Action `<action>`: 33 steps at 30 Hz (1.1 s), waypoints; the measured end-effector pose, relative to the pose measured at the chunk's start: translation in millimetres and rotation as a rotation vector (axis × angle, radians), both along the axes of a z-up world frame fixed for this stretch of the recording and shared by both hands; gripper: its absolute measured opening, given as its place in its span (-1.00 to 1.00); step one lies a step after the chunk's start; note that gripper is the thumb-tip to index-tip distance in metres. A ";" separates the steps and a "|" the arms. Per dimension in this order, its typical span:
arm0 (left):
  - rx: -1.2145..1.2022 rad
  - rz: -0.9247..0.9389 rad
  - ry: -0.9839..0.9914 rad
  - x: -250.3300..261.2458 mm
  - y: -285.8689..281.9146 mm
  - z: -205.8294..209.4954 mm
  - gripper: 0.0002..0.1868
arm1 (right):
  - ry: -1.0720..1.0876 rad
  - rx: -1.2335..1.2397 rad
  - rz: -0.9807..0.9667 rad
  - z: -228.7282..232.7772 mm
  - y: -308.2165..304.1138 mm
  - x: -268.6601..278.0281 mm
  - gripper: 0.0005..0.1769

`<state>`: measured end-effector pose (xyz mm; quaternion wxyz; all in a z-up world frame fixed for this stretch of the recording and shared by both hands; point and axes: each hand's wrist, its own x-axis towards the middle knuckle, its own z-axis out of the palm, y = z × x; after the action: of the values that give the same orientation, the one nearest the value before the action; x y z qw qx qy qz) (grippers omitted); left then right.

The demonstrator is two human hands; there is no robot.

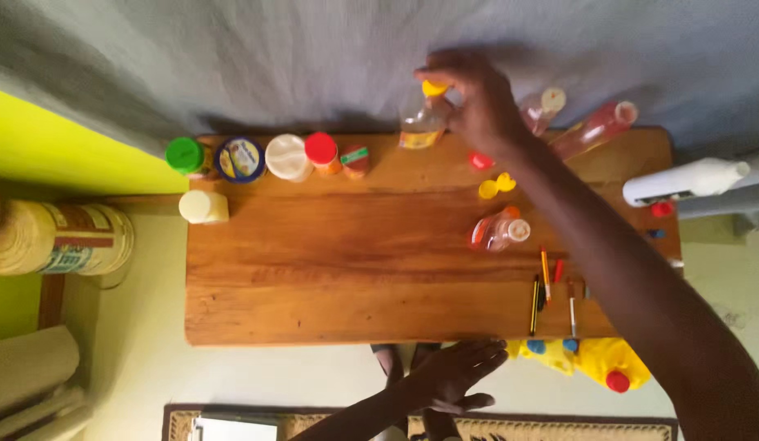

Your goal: The person picks up various plastic bottles and containers from a wooden table, screws on their caps, and places them in a row. The person handles a white bottle, a clear bottle with yellow liquid, a red bottle, and a small orange bottle, securing each lid before arranging them.

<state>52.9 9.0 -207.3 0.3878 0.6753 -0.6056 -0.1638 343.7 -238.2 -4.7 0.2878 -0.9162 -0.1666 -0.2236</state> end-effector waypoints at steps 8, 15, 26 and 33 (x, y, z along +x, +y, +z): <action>0.122 0.674 -0.336 206.2 -7.7 -52.0 -0.17 | -0.050 -0.005 0.006 -8.2 -3.0 1.8 -0.55; 0.220 0.593 -0.430 242.5 -97.9 -43.9 0.06 | 0.017 0.094 -0.035 -11.7 -4.4 5.9 -0.54; 0.263 0.473 -0.280 -7.2 -28.0 2.7 0.00 | -0.086 0.000 -0.048 -3.9 -0.6 5.7 -0.51; 0.035 0.198 0.176 -66.4 -33.5 6.2 -0.27 | -0.080 -0.040 -0.074 -11.9 1.5 1.0 -0.45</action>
<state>-13.5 -24.4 -201.1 0.4418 0.7215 -0.4965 -0.1941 344.7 -236.7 -16.6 0.2539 -0.9177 -0.1483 -0.2671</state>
